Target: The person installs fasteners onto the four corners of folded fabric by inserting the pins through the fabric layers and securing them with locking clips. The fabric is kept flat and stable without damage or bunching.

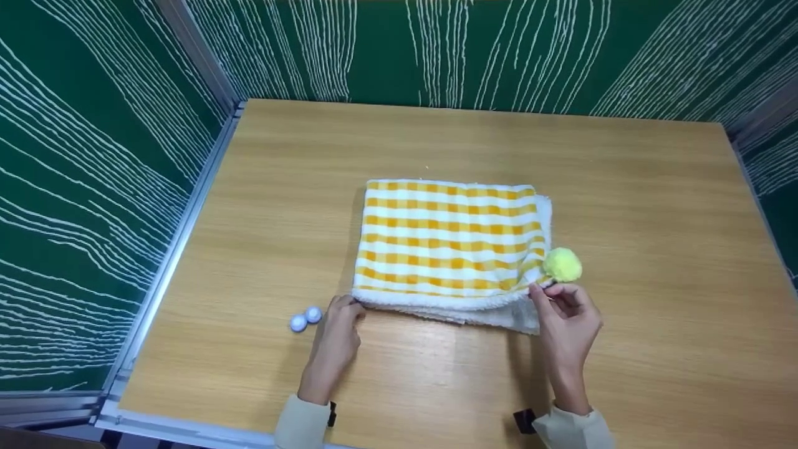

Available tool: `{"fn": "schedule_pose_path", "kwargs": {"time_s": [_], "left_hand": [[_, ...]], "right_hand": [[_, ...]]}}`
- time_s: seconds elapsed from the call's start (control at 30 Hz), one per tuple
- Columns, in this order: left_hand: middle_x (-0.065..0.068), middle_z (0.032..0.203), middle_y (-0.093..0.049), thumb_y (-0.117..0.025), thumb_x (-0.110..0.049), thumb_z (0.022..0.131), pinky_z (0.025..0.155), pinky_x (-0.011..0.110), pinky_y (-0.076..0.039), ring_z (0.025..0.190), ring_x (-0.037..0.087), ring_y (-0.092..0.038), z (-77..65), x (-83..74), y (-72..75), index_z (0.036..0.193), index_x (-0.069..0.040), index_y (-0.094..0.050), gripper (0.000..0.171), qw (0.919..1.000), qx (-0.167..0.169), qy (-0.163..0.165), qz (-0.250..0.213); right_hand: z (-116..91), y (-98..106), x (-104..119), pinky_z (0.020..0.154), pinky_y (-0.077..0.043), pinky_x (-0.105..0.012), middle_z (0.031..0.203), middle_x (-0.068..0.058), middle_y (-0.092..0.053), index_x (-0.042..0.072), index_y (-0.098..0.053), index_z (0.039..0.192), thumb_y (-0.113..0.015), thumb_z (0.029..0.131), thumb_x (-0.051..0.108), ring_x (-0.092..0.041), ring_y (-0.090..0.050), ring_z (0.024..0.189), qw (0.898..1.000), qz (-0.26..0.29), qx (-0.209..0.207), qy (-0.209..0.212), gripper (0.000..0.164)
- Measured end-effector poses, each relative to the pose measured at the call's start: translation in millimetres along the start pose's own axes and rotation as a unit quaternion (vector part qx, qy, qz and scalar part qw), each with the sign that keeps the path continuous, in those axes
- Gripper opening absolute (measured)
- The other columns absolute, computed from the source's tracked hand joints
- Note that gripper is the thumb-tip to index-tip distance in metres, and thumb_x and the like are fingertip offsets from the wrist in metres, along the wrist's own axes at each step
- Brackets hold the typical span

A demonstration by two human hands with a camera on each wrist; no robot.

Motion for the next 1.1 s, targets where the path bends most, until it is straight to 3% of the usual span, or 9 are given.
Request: {"fn": "schedule_pose_path", "kwargs": {"time_s": [0.23, 0.47, 0.67, 0.83, 0.97, 1.1], "left_hand": [[0.008, 0.094, -0.06, -0.054, 0.016, 0.084, 0.076, 0.033, -0.051, 0.093, 0.024, -0.054, 0.0, 2.6, -0.6, 0.088, 0.002, -0.071, 0.023, 0.9998, 0.005, 0.014, -0.012], [0.01, 0.092, -0.06, -0.057, 0.017, 0.08, 0.075, 0.032, -0.052, 0.092, 0.025, -0.056, 0.5, 1.9, -0.7, 0.088, 0.005, -0.07, 0.019, 0.9996, 0.014, 0.012, -0.022], [0.01, 0.089, -0.063, -0.07, 0.003, 0.079, 0.075, 0.034, -0.052, 0.09, 0.025, -0.059, 2.4, 2.1, -1.5, 0.086, 0.003, -0.07, 0.007, 0.9993, 0.015, 0.001, -0.033], [0.007, 0.09, -0.062, -0.076, -0.005, 0.078, 0.076, 0.032, -0.052, 0.09, 0.022, -0.059, 1.0, 0.4, -5.1, 0.089, 0.001, -0.07, 0.013, 0.9992, 0.023, 0.0, -0.033], [0.006, 0.091, -0.059, -0.076, -0.001, 0.076, 0.077, 0.032, -0.052, 0.091, 0.023, -0.057, -1.0, -4.7, -5.2, 0.089, 0.001, -0.07, 0.015, 0.999, 0.033, -0.013, -0.026], [0.008, 0.094, -0.057, -0.066, 0.014, 0.076, 0.077, 0.033, -0.052, 0.093, 0.025, -0.055, -4.4, -10.0, -5.5, 0.09, 0.003, -0.07, 0.019, 0.9978, 0.046, -0.036, -0.03]], "right_hand": [[3.2, 3.9, -11.8, 0.067, -0.053, -0.017, 0.078, -0.008, -0.058, -0.015, -0.055, 0.084, -0.073, 0.076, -0.007, -0.012, -0.061, 0.069, 1.0, -0.021, -0.007, -0.003, 0.022], [3.8, 3.5, -12.5, 0.067, -0.053, -0.018, 0.079, -0.009, -0.058, -0.011, -0.057, 0.083, -0.073, 0.076, -0.007, -0.013, -0.061, 0.07, 1.0, -0.023, -0.009, -0.013, 0.019], [3.7, 3.8, -13.6, 0.066, -0.053, -0.017, 0.074, -0.009, -0.059, -0.014, -0.056, 0.081, -0.074, 0.074, -0.01, -0.011, -0.06, 0.068, 1.0, -0.004, -0.01, -0.005, 0.02], [3.2, 3.0, -11.7, 0.067, -0.053, -0.018, 0.074, -0.009, -0.059, -0.015, -0.056, 0.082, -0.074, 0.074, -0.009, -0.011, -0.061, 0.068, 1.0, -0.009, -0.009, 0.006, 0.02], [2.8, 3.0, -10.4, 0.067, -0.053, -0.019, 0.076, -0.01, -0.059, -0.012, -0.057, 0.081, -0.074, 0.076, -0.006, -0.013, -0.061, 0.07, 1.0, -0.026, -0.013, 0.003, 0.019], [2.8, 3.6, -11.2, 0.066, -0.053, -0.018, 0.076, -0.01, -0.059, -0.011, -0.057, 0.081, -0.074, 0.075, -0.005, -0.013, -0.061, 0.069, 0.999, -0.029, -0.016, -0.001, 0.019]]}}
Point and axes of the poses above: each hand's wrist, its own z-axis towards the middle knuckle, its own y-axis out of the back of the hand, x = y × z, the point moved 9 cm from there along z, towards the middle knuckle
